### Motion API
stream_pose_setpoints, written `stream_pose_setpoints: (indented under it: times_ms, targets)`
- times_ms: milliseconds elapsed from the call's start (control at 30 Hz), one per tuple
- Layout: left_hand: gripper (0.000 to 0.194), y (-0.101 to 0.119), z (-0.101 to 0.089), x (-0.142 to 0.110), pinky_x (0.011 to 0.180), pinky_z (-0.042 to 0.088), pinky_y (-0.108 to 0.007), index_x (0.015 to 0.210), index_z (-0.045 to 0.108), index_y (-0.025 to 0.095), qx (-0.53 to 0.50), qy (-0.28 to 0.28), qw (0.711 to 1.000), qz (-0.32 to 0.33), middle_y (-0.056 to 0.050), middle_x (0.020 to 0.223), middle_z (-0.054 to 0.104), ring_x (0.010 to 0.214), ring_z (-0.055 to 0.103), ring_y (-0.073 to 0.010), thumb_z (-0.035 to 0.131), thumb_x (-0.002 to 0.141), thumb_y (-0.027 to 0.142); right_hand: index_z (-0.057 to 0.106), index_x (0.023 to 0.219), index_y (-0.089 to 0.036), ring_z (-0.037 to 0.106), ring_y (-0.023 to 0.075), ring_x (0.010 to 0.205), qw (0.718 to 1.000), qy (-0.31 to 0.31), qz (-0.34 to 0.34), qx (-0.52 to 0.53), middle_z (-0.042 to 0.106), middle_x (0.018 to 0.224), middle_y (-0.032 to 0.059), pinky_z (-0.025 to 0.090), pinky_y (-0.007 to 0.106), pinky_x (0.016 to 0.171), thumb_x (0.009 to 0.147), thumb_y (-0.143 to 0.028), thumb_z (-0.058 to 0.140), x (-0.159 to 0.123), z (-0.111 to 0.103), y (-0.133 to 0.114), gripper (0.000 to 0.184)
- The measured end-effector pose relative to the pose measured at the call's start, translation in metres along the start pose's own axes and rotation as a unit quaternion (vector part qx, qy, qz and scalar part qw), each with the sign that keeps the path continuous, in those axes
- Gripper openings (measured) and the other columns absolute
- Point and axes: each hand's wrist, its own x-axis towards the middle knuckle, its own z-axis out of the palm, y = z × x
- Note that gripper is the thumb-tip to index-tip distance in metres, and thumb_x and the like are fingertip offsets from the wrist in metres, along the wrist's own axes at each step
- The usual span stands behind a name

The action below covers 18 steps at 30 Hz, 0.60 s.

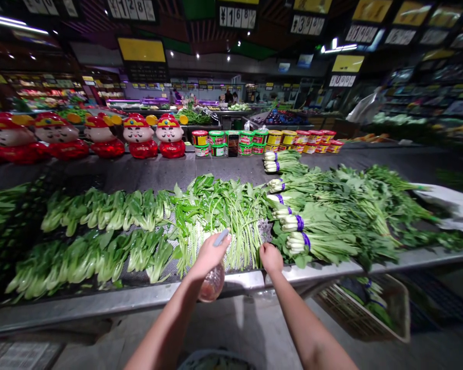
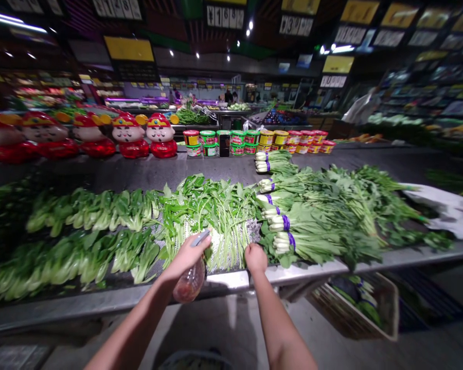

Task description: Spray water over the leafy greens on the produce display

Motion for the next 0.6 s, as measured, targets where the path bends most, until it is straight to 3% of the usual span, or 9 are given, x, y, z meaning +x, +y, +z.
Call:
stream_pose_setpoints:
  times_ms: [100, 200, 400, 600]
  targets:
    - [0.049, -0.002, -0.003, -0.001, 0.059, 0.047, -0.027, 0.112, 0.061, 0.018, -0.096, -0.070, 0.993, -0.017, -0.007, 0.093, 0.066, 0.062, 0.056, -0.0121, 0.052, 0.081, 0.055, 0.067, 0.088, -0.018, 0.062, 0.0144, 0.081, 1.000, -0.002, -0.001, -0.003, 0.068, 0.094, 0.0087, 0.037, 0.021, 0.068, 0.091, -0.030, 0.034, -0.001, -0.001, -0.001, 0.036]
    - [0.050, -0.003, -0.005, -0.002, 0.060, 0.049, -0.026, 0.111, 0.061, 0.016, -0.133, -0.097, 0.986, -0.026, -0.009, 0.097, 0.066, 0.064, 0.058, -0.0114, 0.056, 0.079, 0.055, 0.067, 0.089, -0.018, 0.062, 0.0141, 0.080, 1.000, -0.004, -0.001, -0.004, 0.068, 0.095, 0.0087, 0.037, 0.021, 0.067, 0.091, -0.031, 0.033, -0.001, -0.001, -0.001, 0.036]
    - [0.053, -0.015, -0.006, -0.010, 0.060, 0.049, -0.026, 0.116, 0.060, 0.017, -0.130, -0.094, 0.987, -0.021, -0.009, 0.097, 0.066, 0.061, 0.057, -0.0106, 0.056, 0.079, 0.056, 0.067, 0.088, -0.018, 0.061, 0.0139, 0.078, 1.000, -0.002, -0.001, -0.003, 0.068, 0.094, 0.0083, 0.036, 0.021, 0.065, 0.091, -0.031, 0.033, 0.000, 0.001, 0.000, 0.036]
    - [0.050, -0.035, -0.003, -0.017, 0.052, 0.045, -0.023, 0.106, 0.065, 0.015, -0.125, -0.082, 0.988, -0.027, -0.007, 0.087, 0.065, 0.053, 0.053, -0.0079, 0.056, 0.079, 0.056, 0.067, 0.089, -0.019, 0.061, 0.0138, 0.080, 1.000, -0.004, -0.001, 0.000, 0.068, 0.094, 0.0078, 0.037, 0.021, 0.067, 0.091, -0.032, 0.033, 0.001, 0.004, 0.002, 0.036]
